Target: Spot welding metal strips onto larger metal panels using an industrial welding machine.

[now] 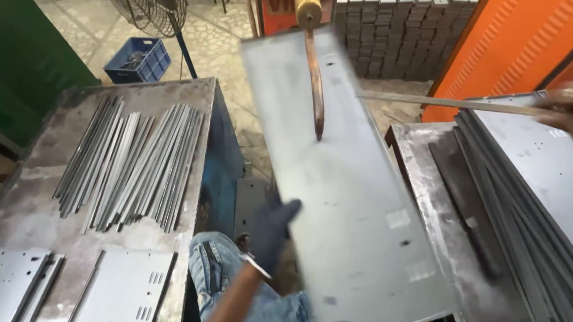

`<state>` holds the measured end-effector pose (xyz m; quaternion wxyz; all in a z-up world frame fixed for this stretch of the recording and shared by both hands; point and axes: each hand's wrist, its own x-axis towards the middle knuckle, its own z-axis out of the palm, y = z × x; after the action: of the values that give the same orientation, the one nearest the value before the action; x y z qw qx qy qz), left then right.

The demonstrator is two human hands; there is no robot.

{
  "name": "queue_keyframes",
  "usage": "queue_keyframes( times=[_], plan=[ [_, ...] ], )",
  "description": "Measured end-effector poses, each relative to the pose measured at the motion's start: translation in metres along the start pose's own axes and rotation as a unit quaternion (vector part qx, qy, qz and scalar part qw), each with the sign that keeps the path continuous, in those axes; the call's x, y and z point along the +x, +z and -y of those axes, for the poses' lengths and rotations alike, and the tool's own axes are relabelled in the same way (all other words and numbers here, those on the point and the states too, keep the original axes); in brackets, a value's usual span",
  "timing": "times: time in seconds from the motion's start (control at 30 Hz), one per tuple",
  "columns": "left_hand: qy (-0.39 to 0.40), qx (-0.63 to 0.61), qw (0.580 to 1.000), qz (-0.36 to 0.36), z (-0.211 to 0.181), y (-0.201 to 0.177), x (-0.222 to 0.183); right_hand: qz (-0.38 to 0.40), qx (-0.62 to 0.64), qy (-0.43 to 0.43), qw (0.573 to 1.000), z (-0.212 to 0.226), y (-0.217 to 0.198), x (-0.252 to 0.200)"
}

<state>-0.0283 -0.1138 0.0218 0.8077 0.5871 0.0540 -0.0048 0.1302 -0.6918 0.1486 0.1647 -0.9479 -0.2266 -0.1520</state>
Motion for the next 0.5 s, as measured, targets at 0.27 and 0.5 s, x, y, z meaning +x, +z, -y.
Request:
queue_keyframes(
  times=[0.27, 0.5],
  plan=[
    [0.066, 0.487, 0.858, 0.150, -0.106, -0.135, 0.042, -0.006, -0.041, -0.095, 0.995, 0.168, 0.047, 0.099],
    [0.016, 0.628, 0.778, -0.036, -0.182, -0.160, 0.053, 0.009, 0.089, -0.171, 0.981, 0.206, 0.109, 0.144]
  ],
)
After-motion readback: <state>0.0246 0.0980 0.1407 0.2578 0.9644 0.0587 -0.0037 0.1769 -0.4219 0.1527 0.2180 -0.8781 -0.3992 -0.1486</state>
